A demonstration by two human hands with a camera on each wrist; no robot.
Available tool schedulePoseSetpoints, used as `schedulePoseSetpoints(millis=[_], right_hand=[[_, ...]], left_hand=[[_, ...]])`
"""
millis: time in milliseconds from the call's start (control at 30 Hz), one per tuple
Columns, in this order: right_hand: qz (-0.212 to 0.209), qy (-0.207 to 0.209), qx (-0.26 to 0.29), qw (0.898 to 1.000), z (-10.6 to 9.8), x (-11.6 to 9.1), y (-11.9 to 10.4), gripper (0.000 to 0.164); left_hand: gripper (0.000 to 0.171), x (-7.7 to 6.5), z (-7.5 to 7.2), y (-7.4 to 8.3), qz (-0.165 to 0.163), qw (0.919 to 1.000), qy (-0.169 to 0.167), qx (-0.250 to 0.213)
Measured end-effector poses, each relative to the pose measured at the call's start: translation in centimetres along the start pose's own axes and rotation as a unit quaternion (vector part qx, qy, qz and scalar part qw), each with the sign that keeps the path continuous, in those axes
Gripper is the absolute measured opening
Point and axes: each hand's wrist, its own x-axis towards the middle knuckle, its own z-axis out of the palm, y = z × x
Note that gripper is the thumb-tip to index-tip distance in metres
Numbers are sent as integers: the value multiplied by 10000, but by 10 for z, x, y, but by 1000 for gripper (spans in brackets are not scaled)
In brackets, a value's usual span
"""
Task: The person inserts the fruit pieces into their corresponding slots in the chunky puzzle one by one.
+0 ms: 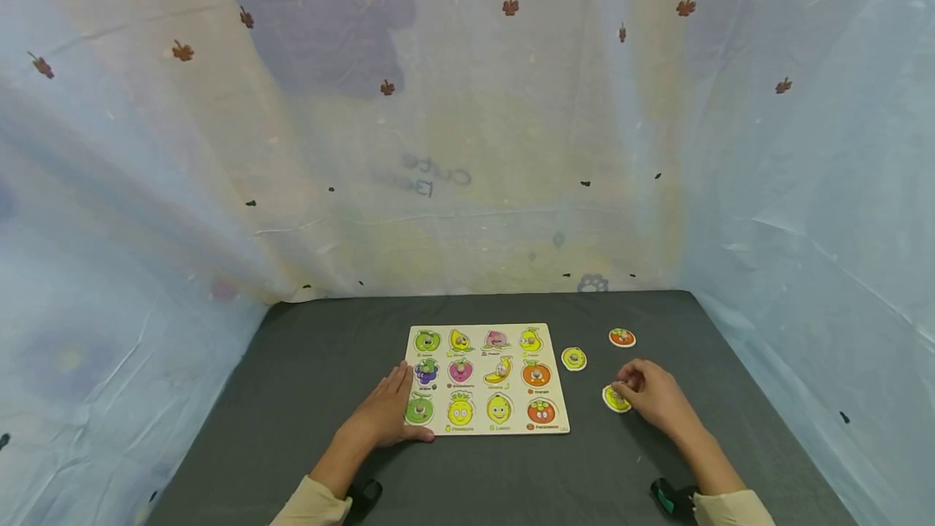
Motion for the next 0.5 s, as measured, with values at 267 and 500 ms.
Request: schedulePoseSetpoints(millis=[267,500], right_hand=[[126,-229,98,9996,1,-3,4,17],[-12,-292,44,9996,3,-5,8,16]], left_hand=[[131,-1,-1,1,0,10000,-4,-42],[131,0,1,0,3,10000,5,-15]])
